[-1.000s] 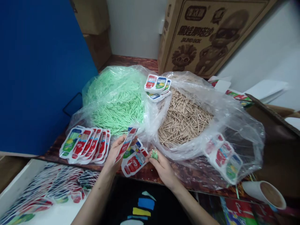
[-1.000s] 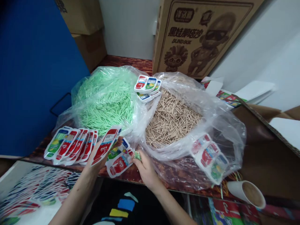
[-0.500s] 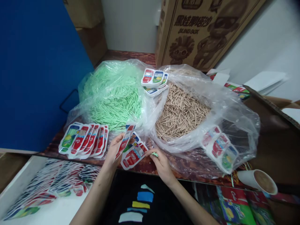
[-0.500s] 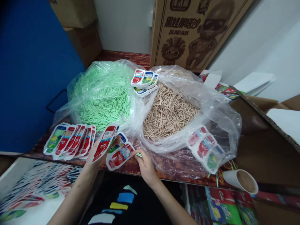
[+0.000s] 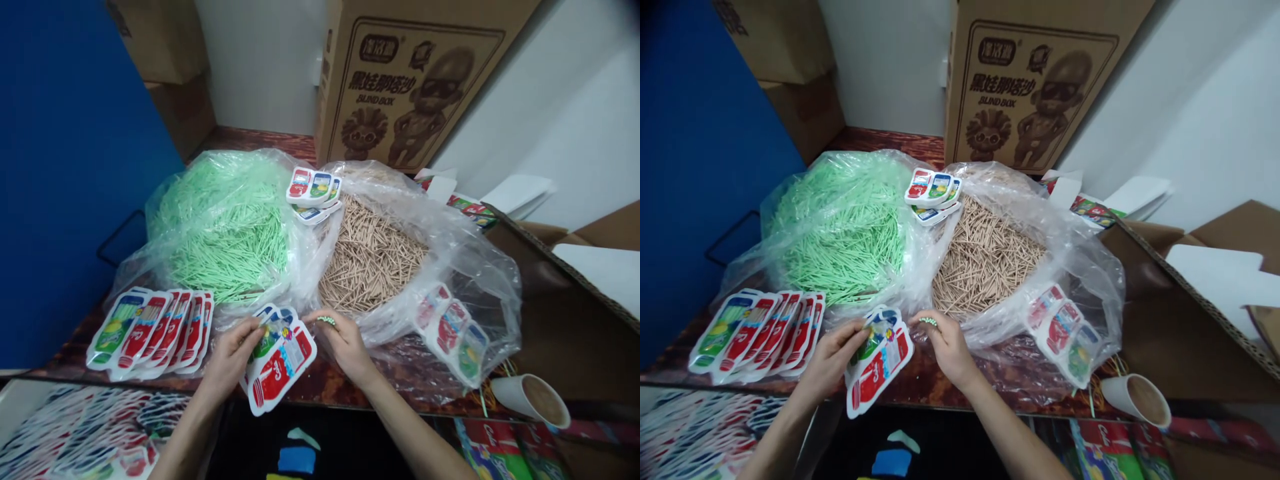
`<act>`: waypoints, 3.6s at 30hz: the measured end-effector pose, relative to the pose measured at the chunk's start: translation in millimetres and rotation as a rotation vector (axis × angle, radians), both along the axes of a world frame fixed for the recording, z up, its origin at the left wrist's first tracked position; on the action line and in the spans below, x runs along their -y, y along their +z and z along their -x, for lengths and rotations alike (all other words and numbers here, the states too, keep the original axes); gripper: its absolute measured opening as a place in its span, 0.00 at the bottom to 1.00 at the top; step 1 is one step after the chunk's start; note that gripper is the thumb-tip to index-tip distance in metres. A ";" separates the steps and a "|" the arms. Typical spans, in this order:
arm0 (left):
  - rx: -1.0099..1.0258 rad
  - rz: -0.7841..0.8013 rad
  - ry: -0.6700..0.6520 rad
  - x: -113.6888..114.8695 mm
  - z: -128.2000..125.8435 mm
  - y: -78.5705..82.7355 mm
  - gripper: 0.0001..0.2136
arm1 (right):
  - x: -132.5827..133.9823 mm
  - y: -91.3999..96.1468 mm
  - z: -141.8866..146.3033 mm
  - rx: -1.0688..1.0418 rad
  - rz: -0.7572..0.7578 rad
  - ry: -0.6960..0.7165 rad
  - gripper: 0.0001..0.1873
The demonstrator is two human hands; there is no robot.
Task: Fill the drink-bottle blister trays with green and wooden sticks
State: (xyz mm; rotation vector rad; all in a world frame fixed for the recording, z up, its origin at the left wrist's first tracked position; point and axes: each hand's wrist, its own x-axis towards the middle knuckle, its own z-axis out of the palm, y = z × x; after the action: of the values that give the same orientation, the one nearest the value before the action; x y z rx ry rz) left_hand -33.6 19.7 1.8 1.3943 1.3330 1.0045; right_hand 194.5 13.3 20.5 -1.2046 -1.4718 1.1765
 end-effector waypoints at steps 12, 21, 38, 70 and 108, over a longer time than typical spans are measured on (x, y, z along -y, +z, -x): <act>-0.082 -0.065 -0.059 6.7 2.8 6.5 0.08 | -38.4 13.6 26.9 0.016 -0.044 0.135 0.12; 0.003 -0.015 0.100 3.7 18.3 -8.3 0.09 | -69.1 15.3 54.1 -0.069 -0.025 0.161 0.08; -0.064 -0.055 0.062 1.8 9.9 -17.4 0.10 | -130.7 -0.8 79.4 -0.055 0.003 0.210 0.07; 0.000 -0.066 0.033 1.1 -11.3 -20.5 0.09 | -69.8 31.0 39.7 -0.085 -0.134 0.199 0.10; 0.315 0.086 0.106 -7.6 -48.5 -15.6 0.12 | -39.7 55.1 -17.5 0.125 0.180 0.235 0.28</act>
State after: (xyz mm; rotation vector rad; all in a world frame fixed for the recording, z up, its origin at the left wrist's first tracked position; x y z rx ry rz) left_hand 14.9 27.2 -13.7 1.0592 1.2079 1.1697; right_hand 212.0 53.0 75.6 -1.2706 -1.6635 1.4392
